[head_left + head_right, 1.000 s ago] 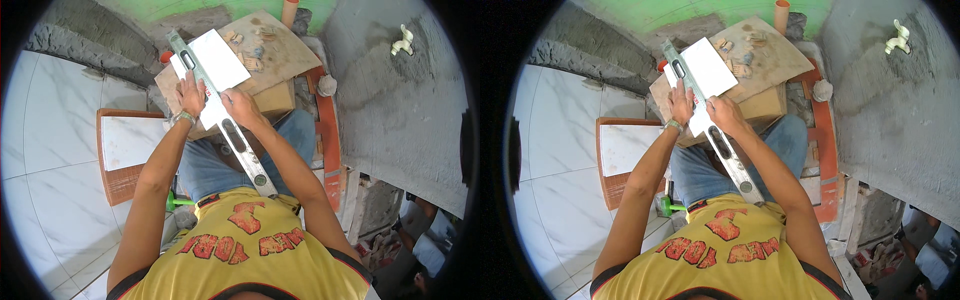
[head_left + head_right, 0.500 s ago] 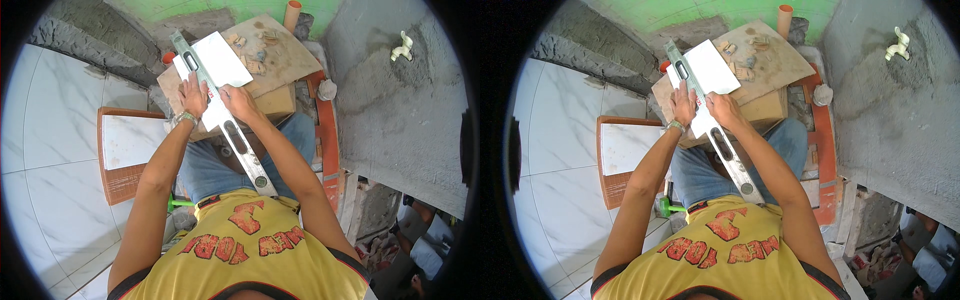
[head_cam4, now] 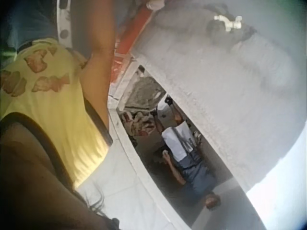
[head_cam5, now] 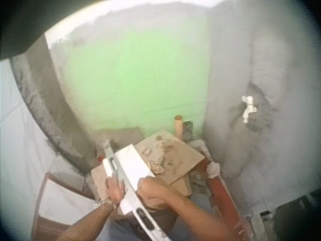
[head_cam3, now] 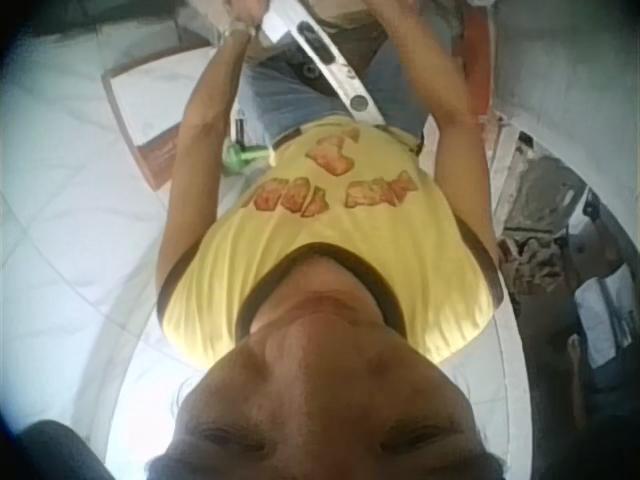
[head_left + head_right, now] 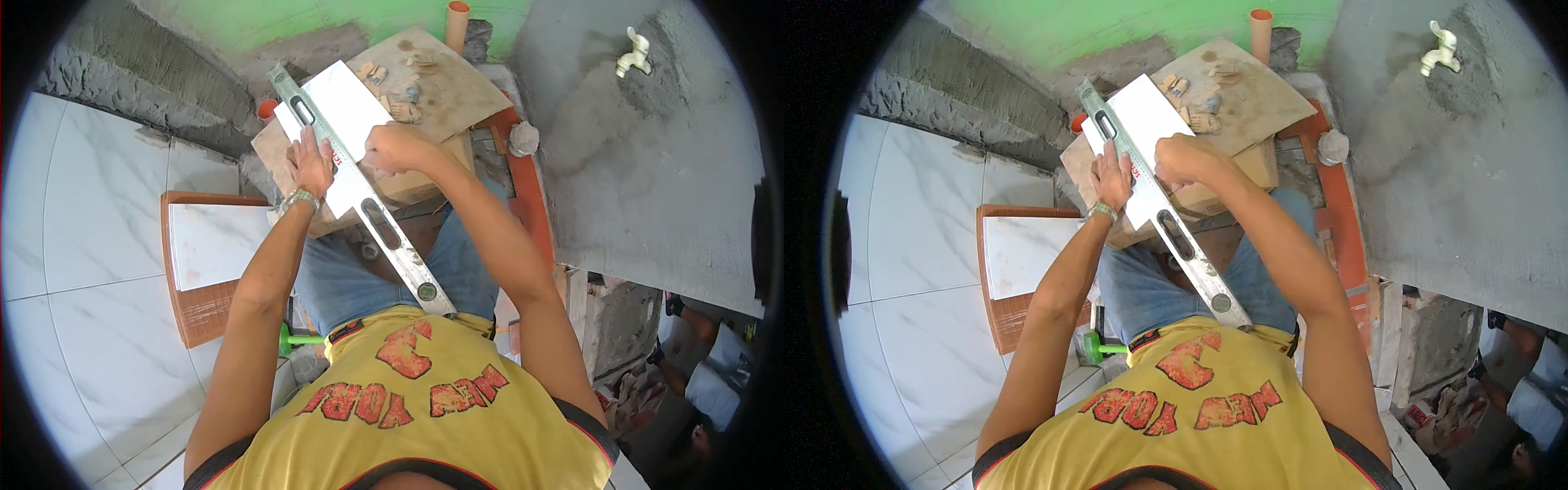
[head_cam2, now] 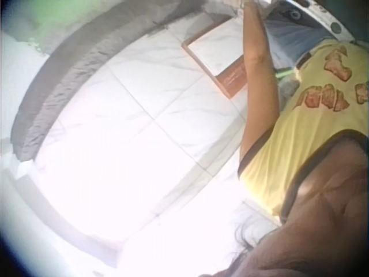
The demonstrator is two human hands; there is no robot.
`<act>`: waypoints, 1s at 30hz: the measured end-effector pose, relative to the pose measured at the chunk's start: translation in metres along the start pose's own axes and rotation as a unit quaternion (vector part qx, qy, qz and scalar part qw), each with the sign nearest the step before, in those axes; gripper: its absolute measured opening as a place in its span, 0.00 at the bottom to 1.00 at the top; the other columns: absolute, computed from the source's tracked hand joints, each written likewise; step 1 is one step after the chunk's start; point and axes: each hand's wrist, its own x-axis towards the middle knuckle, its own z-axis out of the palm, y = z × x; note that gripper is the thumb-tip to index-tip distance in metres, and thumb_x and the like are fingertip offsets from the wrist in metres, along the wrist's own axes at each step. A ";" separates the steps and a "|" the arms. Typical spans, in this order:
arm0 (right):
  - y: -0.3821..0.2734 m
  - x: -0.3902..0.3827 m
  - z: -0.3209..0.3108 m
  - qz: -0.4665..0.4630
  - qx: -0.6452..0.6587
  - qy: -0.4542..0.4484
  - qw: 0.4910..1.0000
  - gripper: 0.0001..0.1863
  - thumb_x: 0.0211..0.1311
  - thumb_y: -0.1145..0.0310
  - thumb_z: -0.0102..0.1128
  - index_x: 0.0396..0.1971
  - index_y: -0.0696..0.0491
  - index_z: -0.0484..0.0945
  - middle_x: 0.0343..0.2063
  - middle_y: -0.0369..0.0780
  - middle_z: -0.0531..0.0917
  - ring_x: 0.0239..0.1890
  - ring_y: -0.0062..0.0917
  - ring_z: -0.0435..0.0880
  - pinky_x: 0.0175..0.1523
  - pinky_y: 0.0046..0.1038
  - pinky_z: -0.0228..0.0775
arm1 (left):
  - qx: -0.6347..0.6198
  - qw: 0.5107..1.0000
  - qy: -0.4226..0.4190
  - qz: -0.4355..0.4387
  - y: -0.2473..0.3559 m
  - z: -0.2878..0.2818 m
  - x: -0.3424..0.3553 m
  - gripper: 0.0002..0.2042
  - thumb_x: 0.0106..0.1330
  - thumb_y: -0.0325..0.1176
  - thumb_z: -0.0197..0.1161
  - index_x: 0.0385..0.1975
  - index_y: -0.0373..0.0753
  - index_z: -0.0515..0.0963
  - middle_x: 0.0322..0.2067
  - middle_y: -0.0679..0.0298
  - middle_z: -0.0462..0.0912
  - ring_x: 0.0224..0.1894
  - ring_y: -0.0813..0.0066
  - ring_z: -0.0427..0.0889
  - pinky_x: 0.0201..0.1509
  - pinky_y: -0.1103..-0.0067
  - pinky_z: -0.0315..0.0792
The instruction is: The person positions a white tile against a wall, measures it with a tape measure, marks it with a pencil, and checks the alignment with a spirit level while sitting in a partially tiled room.
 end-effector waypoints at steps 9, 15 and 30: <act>-0.032 -0.126 0.149 0.105 0.085 0.186 0.973 0.38 0.52 0.57 0.72 0.60 0.60 0.67 0.50 0.52 0.74 0.49 0.50 0.79 0.53 0.43 0.73 | -0.051 0.998 0.031 0.021 -0.011 0.004 0.012 0.35 0.74 0.53 0.41 0.75 0.40 0.47 0.73 0.46 0.53 0.76 0.46 0.47 0.73 0.43 0.32; -0.056 -0.143 0.143 0.039 0.174 0.246 0.953 0.37 0.51 0.62 0.71 0.61 0.56 0.69 0.44 0.51 0.77 0.50 0.47 0.79 0.53 0.39 0.73 | -0.629 0.775 0.031 -0.048 0.019 -0.078 0.001 0.27 0.69 0.45 0.64 0.61 0.34 0.68 0.49 0.57 0.81 0.48 0.67 0.82 0.49 0.70 0.78; 0.019 -0.030 0.065 -0.012 0.318 0.336 0.886 0.17 0.73 0.60 0.50 0.37 0.60 0.79 0.24 0.41 0.84 0.29 0.24 0.84 0.34 0.26 0.72 | -0.388 0.788 0.477 0.039 -0.039 -0.403 -0.236 0.25 0.71 0.35 0.58 0.64 0.28 0.65 0.46 0.51 0.81 0.43 0.67 0.82 0.54 0.68 0.77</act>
